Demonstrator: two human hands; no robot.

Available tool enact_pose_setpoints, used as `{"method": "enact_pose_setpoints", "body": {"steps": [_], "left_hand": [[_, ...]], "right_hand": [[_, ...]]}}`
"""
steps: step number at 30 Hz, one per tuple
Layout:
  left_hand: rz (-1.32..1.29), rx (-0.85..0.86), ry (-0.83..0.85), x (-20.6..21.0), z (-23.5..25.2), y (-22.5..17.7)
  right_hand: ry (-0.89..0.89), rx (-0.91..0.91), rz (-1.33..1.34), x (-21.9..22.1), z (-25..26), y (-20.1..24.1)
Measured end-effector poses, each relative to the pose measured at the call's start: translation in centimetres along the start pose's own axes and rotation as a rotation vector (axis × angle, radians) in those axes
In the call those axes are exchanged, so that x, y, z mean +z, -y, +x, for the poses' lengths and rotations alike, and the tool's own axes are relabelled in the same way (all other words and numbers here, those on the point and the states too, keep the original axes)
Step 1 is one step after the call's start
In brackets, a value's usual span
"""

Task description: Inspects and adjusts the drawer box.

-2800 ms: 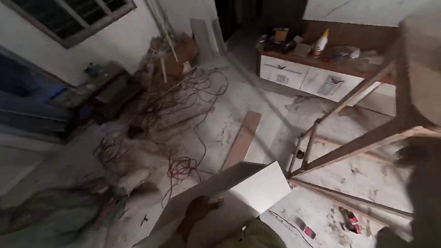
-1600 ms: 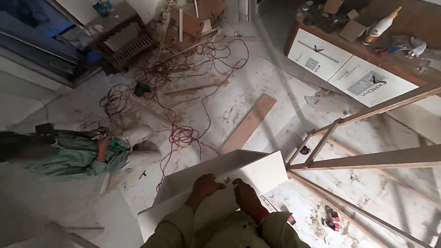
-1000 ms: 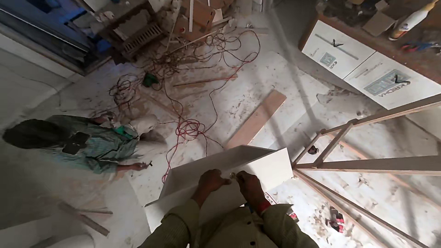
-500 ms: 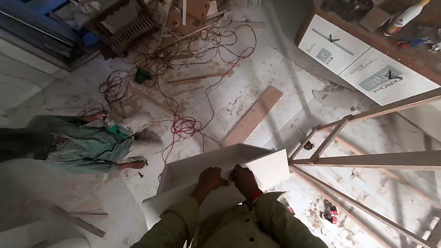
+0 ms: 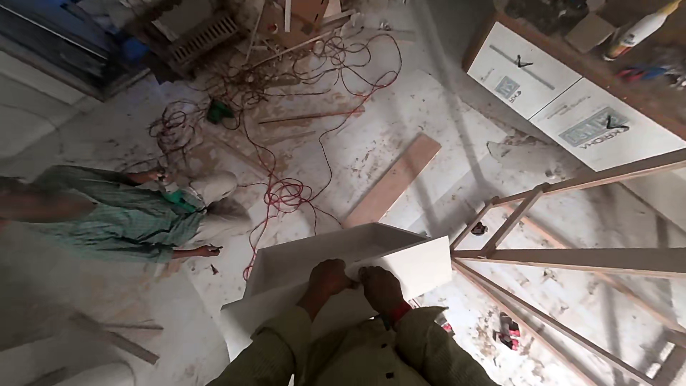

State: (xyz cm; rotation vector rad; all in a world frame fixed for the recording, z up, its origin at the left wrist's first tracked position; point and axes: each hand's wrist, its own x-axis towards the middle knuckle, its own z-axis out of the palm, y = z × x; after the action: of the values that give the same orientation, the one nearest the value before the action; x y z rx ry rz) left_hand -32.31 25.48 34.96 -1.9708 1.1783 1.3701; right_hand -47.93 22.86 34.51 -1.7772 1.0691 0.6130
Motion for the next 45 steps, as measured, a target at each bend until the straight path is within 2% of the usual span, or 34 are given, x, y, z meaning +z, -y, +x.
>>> {"method": "enact_pose_setpoints", "body": {"steps": [1,4,5,9,14,16,20,27,29,32,37,39,41,45], "left_hand": [[0.009,-0.001,0.002,0.0,0.1,-0.1],[0.002,-0.007,0.004,-0.3,0.2,-0.1],[0.006,-0.006,0.006,-0.3,0.2,0.0],[0.012,-0.016,0.028,-0.2,0.0,-0.1],[0.022,0.008,-0.007,0.0,0.5,0.4],[0.022,0.017,-0.018,0.0,0.4,0.6],[0.032,0.010,-0.029,0.2,0.5,0.7],[0.011,0.007,-0.008,0.0,0.6,0.7],[0.015,0.005,-0.007,-0.2,0.6,0.8],[0.046,0.013,-0.006,-0.1,0.7,0.9],[0.034,0.023,0.003,-0.3,0.8,0.9],[0.015,0.021,0.010,-0.5,0.9,1.0],[0.000,0.017,0.017,-0.7,0.8,1.0],[0.021,0.053,0.003,-0.8,1.1,1.5]], "right_hand": [[-0.017,0.021,0.063,0.4,0.4,-0.2],[-0.078,0.236,0.914,2.3,2.2,-1.6],[-0.080,0.271,0.988,2.5,2.4,-1.9],[-0.116,0.197,0.425,0.6,1.0,-0.7],[-0.107,0.114,0.025,0.2,0.9,1.4],[-0.083,0.100,-0.053,0.0,0.6,2.1],[-0.070,0.113,-0.062,0.1,0.5,2.3],[-0.092,-0.049,-0.182,1.2,1.0,0.2],[-0.120,-0.007,-0.059,1.8,1.4,0.0],[-0.151,0.158,0.290,2.3,1.7,0.1],[-0.178,0.270,0.343,1.2,1.3,0.7],[-0.275,0.173,0.346,1.4,1.5,0.4],[-0.278,0.060,0.347,1.6,1.8,0.1],[-0.282,0.031,0.357,1.7,2.0,0.4]]}}
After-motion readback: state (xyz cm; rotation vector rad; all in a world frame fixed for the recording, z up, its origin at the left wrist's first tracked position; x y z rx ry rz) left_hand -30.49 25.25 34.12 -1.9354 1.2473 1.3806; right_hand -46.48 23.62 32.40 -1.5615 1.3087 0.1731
